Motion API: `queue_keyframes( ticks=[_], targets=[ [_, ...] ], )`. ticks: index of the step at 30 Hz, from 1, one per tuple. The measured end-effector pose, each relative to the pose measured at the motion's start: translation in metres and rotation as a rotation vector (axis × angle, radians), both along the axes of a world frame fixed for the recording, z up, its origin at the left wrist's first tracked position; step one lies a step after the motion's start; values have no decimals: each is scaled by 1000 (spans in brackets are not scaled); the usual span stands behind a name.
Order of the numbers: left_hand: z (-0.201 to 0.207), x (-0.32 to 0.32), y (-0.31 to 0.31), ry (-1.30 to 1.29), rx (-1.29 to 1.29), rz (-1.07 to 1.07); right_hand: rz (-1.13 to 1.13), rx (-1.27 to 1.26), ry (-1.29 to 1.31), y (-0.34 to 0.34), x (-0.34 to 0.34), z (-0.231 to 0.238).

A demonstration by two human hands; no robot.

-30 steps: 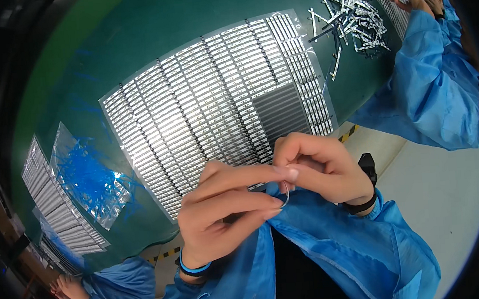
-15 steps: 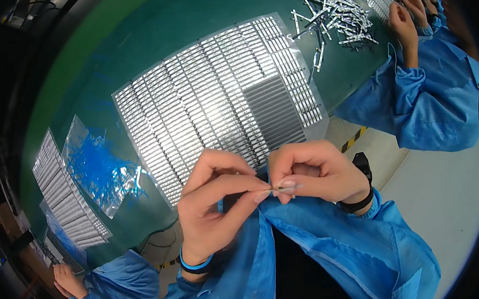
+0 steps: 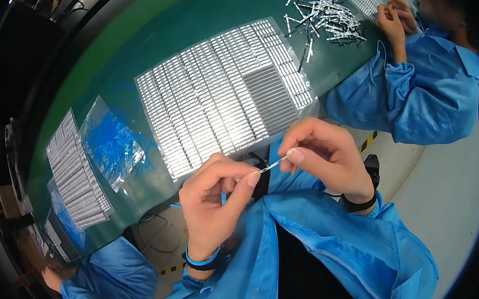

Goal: Manually inserting small pins or components into a structured grid or array.

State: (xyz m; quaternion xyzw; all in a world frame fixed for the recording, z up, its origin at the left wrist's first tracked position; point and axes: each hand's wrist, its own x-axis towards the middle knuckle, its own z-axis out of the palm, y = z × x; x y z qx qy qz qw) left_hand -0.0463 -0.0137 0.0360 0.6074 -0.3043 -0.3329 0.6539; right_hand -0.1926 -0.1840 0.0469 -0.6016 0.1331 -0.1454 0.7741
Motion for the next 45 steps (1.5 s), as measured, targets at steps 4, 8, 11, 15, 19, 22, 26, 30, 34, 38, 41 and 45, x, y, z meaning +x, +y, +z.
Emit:
queue_keyframes(
  ticks=[4, 8, 11, 15, 19, 22, 26, 30, 34, 38, 41, 45],
  targets=[
    [-1, -4, 5, 11, -43, 49, 11, -35, 33, 4, -3, 0],
    [-2, -7, 11, -1, -35, 89, 12, -43, 43, 10, -3, 2],
    [0, -8, 14, -31, -12, 95, 24, -67, 41, 14, -3, 3],
    [-4, -8, 18, -34, -15, 108, 0, -96, 49, 21, -3, 6],
    [-6, -5, 22, -38, -29, 91, -35, -128, 56, 30, -5, 6],
    [-10, -2, 23, -26, -42, 78, -47, -141, 78, 35, -3, 6],
    [-17, 8, 19, -118, -54, 15, -50, -105, 88, 36, -1, 1],
    [-18, 12, 10, -149, -133, -49, 18, 11, 82, 37, 9, -9],
    [-21, 21, 0, -293, -240, -116, 75, -10, 70, 33, 21, -21],
    [-14, 32, -10, -356, -252, -205, 102, -160, 122, 22, 29, -20],
    [-7, 38, -21, -431, -182, -170, -1, -263, 143, 9, 34, -14],
    [7, 48, -41, -502, 12, -90, -188, -618, 88, -31, 33, -3]
  ],
)
